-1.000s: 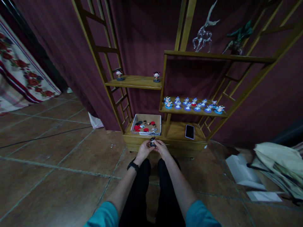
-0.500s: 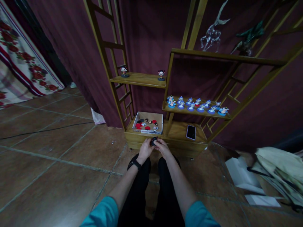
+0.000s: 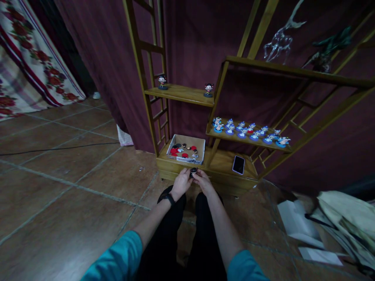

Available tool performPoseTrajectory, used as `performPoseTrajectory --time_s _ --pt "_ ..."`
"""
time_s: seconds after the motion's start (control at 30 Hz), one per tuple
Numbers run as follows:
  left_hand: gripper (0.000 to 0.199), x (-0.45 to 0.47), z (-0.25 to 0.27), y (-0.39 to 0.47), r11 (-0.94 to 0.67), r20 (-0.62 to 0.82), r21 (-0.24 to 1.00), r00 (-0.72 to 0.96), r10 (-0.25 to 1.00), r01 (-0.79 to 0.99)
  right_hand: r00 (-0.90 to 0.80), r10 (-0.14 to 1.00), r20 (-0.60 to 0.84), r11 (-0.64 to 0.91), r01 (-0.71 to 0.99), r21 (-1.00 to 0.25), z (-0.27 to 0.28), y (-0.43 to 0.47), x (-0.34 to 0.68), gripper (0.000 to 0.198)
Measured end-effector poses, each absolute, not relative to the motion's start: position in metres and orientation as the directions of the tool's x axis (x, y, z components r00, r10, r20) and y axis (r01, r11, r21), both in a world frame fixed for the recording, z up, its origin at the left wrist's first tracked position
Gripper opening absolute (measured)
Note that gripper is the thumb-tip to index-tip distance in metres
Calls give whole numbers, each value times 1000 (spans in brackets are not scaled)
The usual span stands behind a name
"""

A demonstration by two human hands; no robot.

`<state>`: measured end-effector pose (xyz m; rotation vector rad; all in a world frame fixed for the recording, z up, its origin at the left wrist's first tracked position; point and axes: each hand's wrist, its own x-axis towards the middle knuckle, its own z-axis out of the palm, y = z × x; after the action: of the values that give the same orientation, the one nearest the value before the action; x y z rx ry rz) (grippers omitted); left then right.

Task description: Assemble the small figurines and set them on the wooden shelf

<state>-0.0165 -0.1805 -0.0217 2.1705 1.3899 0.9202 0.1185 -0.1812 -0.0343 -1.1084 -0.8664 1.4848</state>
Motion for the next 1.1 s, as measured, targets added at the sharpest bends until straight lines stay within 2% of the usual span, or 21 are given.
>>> performPoseTrajectory --time_s 0.33,0.47,0.77,1.1 --pt "40 -19 -19 -183 -460 306 553 344 888 695 -46 980 -194 -198 -331 -923 -39 -179 120 39" --pt "46 -19 -17 -183 -471 309 530 357 882 705 -23 977 -211 -206 -342 -917 -39 -179 119 45" --pt "42 -18 -11 -186 -450 237 426 383 893 785 -7 975 -221 -207 -384 -900 -44 -178 120 47" --pt "35 -20 -17 -180 -437 254 527 356 899 729 -32 976 -217 -214 -358 -909 -44 -177 121 42"
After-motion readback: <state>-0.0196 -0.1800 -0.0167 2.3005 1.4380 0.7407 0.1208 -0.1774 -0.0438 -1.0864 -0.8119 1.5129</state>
